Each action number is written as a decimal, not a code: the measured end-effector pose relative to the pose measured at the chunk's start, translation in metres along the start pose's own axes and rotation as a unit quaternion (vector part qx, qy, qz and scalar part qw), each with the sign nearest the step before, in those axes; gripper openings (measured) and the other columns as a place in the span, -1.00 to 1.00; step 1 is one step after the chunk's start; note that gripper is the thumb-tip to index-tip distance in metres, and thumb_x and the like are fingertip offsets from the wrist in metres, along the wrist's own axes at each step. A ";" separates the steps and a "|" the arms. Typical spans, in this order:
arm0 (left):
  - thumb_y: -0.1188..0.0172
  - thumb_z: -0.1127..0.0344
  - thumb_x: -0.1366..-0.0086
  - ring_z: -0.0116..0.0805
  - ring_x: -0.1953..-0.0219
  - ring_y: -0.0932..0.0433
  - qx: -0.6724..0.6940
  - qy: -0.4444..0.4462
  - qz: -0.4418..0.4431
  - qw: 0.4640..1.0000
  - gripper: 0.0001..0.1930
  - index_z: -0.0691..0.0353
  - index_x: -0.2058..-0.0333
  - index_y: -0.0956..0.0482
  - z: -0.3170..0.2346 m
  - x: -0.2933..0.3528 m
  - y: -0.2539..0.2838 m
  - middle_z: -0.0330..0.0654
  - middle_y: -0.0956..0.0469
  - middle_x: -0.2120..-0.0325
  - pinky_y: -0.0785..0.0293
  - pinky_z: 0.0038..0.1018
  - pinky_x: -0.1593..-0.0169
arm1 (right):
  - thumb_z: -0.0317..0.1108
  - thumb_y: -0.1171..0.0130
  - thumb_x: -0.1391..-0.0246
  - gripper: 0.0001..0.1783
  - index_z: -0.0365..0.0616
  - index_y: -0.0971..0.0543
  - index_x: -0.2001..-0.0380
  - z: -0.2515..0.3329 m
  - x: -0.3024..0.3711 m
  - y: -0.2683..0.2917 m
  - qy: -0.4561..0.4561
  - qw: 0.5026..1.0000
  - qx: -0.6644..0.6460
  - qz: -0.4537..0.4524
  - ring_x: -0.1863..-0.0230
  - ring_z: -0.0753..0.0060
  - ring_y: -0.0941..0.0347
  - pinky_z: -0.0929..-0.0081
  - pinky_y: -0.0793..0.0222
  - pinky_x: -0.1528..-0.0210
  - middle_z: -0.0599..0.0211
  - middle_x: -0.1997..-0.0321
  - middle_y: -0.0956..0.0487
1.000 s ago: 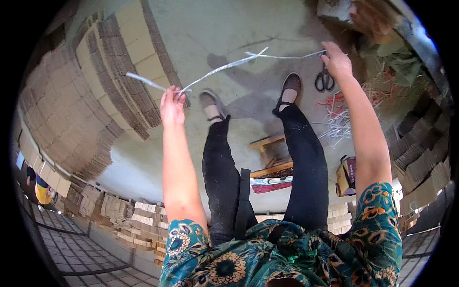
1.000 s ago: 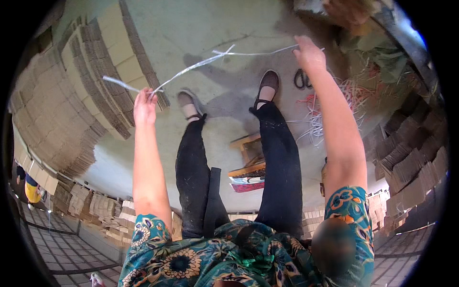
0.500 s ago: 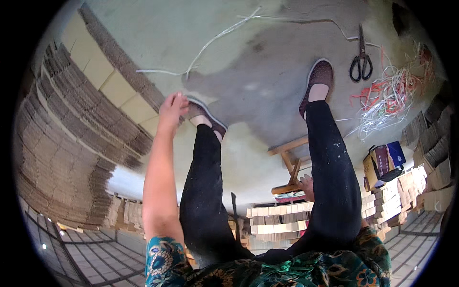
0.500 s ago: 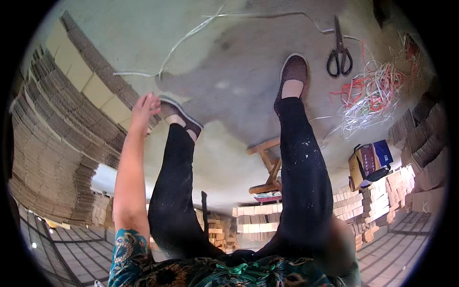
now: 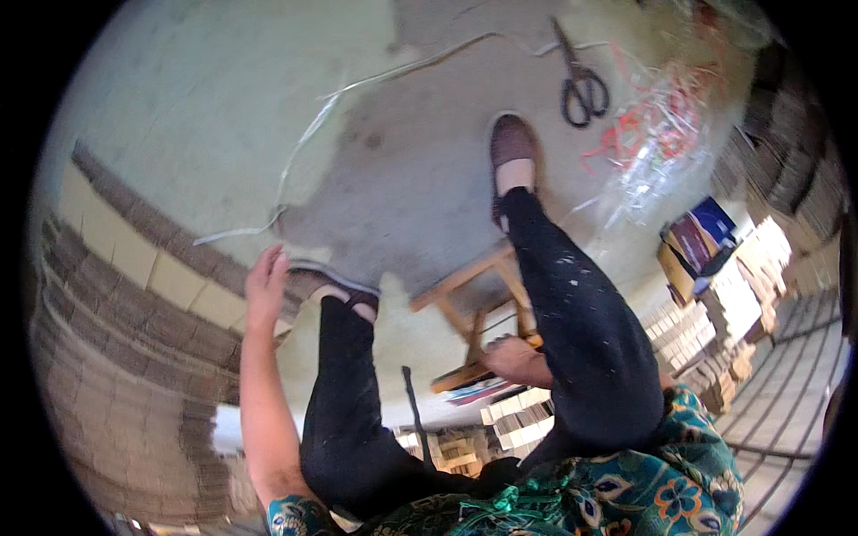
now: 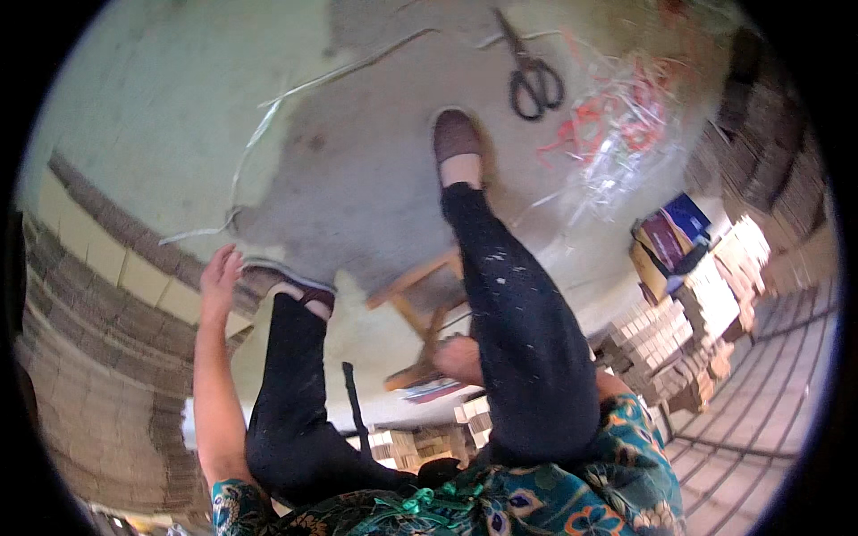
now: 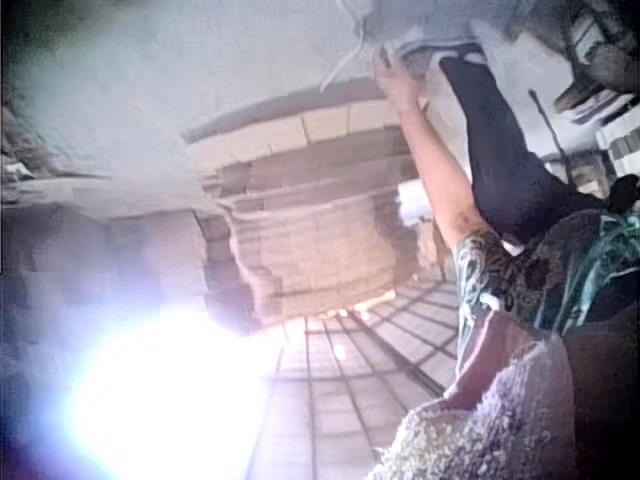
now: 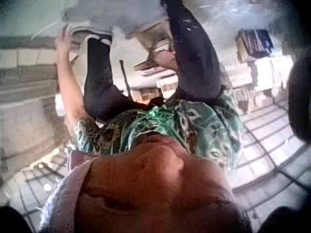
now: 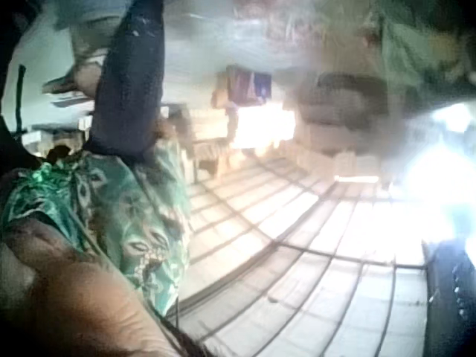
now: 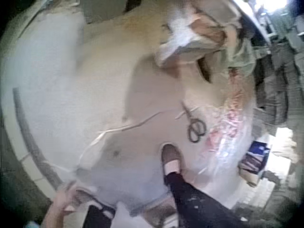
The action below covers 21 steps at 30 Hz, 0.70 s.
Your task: The person sits on the floor and bundles stacks of flat cardboard pieces using white plastic ties. They pull ties from a pile, wrap them around the stacks, tie knots, and trim excess with scissors. The person repeatedly lifts and repositions stacks to secure them.
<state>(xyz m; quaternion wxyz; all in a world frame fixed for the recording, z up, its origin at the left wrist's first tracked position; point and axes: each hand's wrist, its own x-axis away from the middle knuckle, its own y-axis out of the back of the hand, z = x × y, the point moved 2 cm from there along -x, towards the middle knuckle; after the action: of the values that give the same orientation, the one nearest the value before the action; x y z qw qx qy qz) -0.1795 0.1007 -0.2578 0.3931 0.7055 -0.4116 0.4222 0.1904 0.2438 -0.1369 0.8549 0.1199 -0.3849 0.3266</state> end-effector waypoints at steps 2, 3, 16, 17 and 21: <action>-0.04 0.24 -0.27 -0.43 0.22 -0.47 -0.033 -0.026 0.005 0.999 -0.61 0.35 0.00 -0.38 -0.013 -0.011 0.004 -0.10 -0.49 0.21 -0.42 -0.51 0.16 | -0.32 0.04 0.03 -0.78 -0.19 -0.49 0.33 0.006 -0.001 -0.016 0.008 0.999 0.011 0.029 0.29 0.16 -0.50 0.24 -0.42 0.27 0.12 0.41 -0.53; -0.04 0.24 -0.27 -0.43 0.22 -0.46 -0.039 -0.040 0.007 0.998 -0.62 0.34 0.01 -0.39 -0.023 -0.020 0.004 -0.09 -0.50 0.21 -0.41 -0.51 0.15 | -0.30 -0.03 0.07 -0.78 -0.20 -0.51 0.39 0.011 -0.011 -0.003 -0.005 0.999 0.018 0.043 0.31 0.11 -0.51 0.25 -0.42 0.29 0.15 0.43 -0.54; -0.04 0.24 -0.28 -0.35 0.12 -0.47 -0.198 -0.267 -0.143 0.932 -0.63 0.30 -0.01 -0.39 -0.159 0.029 0.061 -0.09 -0.52 0.15 -0.36 -0.45 0.04 | -0.15 -0.23 0.14 -0.44 -0.20 -0.39 0.07 -0.388 0.071 0.166 -0.410 0.625 -0.035 -0.664 0.20 -0.02 -0.45 0.21 -0.36 0.19 0.03 0.11 -0.49; -0.03 0.24 -0.29 -0.34 0.12 -0.47 -0.217 -0.276 -0.158 0.923 -0.63 0.30 -0.01 -0.39 -0.155 0.052 0.062 -0.08 -0.52 0.15 -0.36 -0.45 0.04 | -0.14 -0.24 0.15 -0.49 -0.20 -0.43 0.14 -0.388 0.063 0.168 -0.429 0.592 -0.050 -0.681 0.23 0.01 -0.47 0.21 -0.36 0.23 0.04 0.18 -0.52; -0.02 0.26 -0.28 -0.30 0.12 -0.49 -0.300 -0.272 -0.190 0.894 -0.66 0.28 0.01 -0.42 -0.169 0.122 0.028 -0.05 -0.52 0.16 -0.39 -0.42 0.05 | -0.10 -0.21 0.09 -0.66 -0.14 -0.57 0.34 -0.391 0.078 0.169 -0.414 0.609 -0.089 -0.670 0.39 0.19 -0.53 0.28 -0.40 0.33 0.17 0.49 -0.57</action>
<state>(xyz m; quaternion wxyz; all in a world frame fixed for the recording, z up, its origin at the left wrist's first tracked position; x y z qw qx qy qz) -0.2142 0.2127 -0.0831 0.5315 0.7061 -0.4678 -0.0128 0.3455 0.5862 -0.3514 0.5912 0.3906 -0.5371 -0.4577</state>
